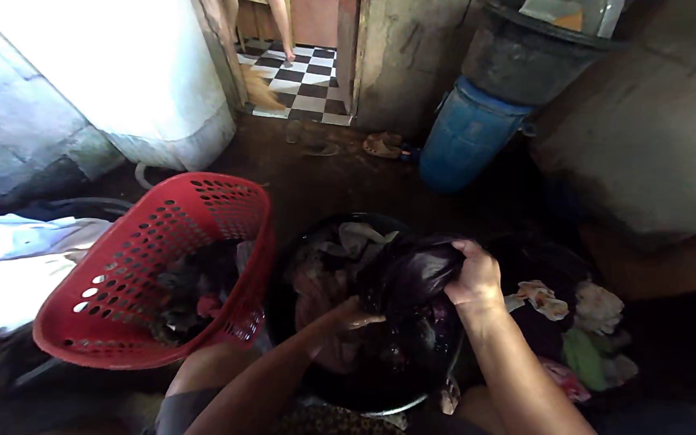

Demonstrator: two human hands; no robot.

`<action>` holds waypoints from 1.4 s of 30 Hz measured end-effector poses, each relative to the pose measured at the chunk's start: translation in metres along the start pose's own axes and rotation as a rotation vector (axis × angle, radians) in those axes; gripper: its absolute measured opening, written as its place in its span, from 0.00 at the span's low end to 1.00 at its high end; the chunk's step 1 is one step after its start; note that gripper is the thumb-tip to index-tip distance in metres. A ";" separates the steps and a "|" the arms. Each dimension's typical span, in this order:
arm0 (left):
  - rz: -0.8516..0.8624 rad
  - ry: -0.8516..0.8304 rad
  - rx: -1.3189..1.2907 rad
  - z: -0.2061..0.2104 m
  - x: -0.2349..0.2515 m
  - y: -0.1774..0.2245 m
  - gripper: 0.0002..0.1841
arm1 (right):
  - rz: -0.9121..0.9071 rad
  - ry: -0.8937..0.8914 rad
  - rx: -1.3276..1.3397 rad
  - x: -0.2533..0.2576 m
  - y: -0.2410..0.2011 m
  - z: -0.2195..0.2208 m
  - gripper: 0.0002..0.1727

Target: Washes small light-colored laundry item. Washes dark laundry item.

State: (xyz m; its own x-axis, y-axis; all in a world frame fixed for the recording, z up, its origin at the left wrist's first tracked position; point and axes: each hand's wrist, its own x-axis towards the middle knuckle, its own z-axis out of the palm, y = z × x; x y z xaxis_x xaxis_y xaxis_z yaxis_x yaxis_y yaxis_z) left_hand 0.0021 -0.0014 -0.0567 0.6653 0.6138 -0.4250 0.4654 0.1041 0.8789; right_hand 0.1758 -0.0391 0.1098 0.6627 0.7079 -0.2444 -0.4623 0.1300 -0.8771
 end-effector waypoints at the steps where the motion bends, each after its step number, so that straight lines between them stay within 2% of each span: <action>1: 0.011 0.075 0.127 -0.006 -0.005 0.016 0.28 | -0.021 -0.015 0.018 -0.001 -0.003 -0.002 0.10; 3: -0.079 0.134 0.436 -0.020 -0.007 0.036 0.39 | -0.068 -0.047 0.052 -0.002 -0.010 -0.008 0.12; 5: -0.072 0.192 0.555 -0.031 -0.003 0.038 0.44 | -0.092 -0.062 0.074 -0.004 -0.018 -0.011 0.14; 6: -0.001 0.240 0.465 -0.033 -0.004 0.036 0.42 | -0.095 -0.060 0.087 -0.005 -0.022 -0.012 0.14; 8: 0.149 0.283 -0.003 -0.029 -0.011 0.038 0.34 | -0.092 -0.061 0.099 -0.006 -0.028 -0.013 0.14; 10: 0.170 0.273 -0.434 -0.021 -0.013 0.045 0.25 | -0.082 -0.063 0.111 -0.004 -0.032 -0.014 0.14; 12: 0.109 0.291 -0.572 -0.024 -0.013 0.054 0.20 | -0.067 -0.048 0.099 -0.002 -0.031 -0.014 0.13; 16: -0.051 0.453 -0.675 -0.037 -0.011 0.066 0.12 | -0.060 -0.016 -0.044 0.010 -0.016 -0.020 0.13; 19: -0.127 0.519 -0.671 -0.052 -0.013 0.064 0.14 | -0.030 0.016 -0.275 0.035 0.004 -0.033 0.08; 21: -0.143 0.555 -0.672 -0.057 -0.013 0.060 0.13 | 0.012 0.016 -0.522 0.050 0.017 -0.044 0.03; 23: -0.198 0.560 -0.842 -0.060 -0.012 0.057 0.12 | 0.074 -0.089 -0.853 0.060 0.027 -0.055 0.19; 25: -0.256 0.553 -1.042 -0.062 -0.008 0.053 0.11 | 0.114 -0.328 -1.257 0.066 0.033 -0.061 0.31; 27: -0.279 0.545 -1.107 -0.061 -0.007 0.051 0.12 | 0.121 -0.589 -1.541 0.067 0.041 -0.059 0.33; 29: -0.301 0.505 -0.960 -0.053 -0.009 0.055 0.15 | 0.163 -0.725 -1.526 0.059 0.052 -0.053 0.32; 31: -0.272 0.409 -0.674 -0.037 -0.011 0.059 0.18 | 0.267 -0.779 -1.328 0.046 0.063 -0.050 0.34; 32: -0.237 0.350 -0.534 -0.029 -0.010 0.058 0.19 | 0.298 -0.800 -1.231 0.041 0.070 -0.049 0.38; 33: -0.198 0.298 -0.409 -0.022 -0.008 0.057 0.18 | 0.281 -0.834 -1.195 0.038 0.078 -0.049 0.44; 35: -0.135 0.214 -0.234 -0.014 -0.007 0.055 0.19 | 0.136 -0.925 -1.240 0.035 0.098 -0.050 0.53; 37: -0.094 0.146 -0.127 -0.014 -0.007 0.053 0.22 | 0.034 -0.942 -1.283 0.030 0.115 -0.050 0.48; 39: -0.061 0.093 -0.047 -0.018 -0.005 0.049 0.25 | 0.011 -0.903 -1.327 0.024 0.120 -0.046 0.35; 42: -0.026 0.130 -0.143 -0.026 -0.014 0.059 0.24 | 0.009 -0.852 -1.263 0.027 0.108 -0.040 0.25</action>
State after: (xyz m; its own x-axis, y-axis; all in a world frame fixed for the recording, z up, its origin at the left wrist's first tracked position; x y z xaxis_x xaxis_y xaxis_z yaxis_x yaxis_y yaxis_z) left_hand 0.0056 0.0167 0.0068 0.5686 0.7047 -0.4244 0.3875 0.2257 0.8938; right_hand 0.1669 -0.0337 -0.0075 -0.0680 0.9396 -0.3356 0.6189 -0.2241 -0.7528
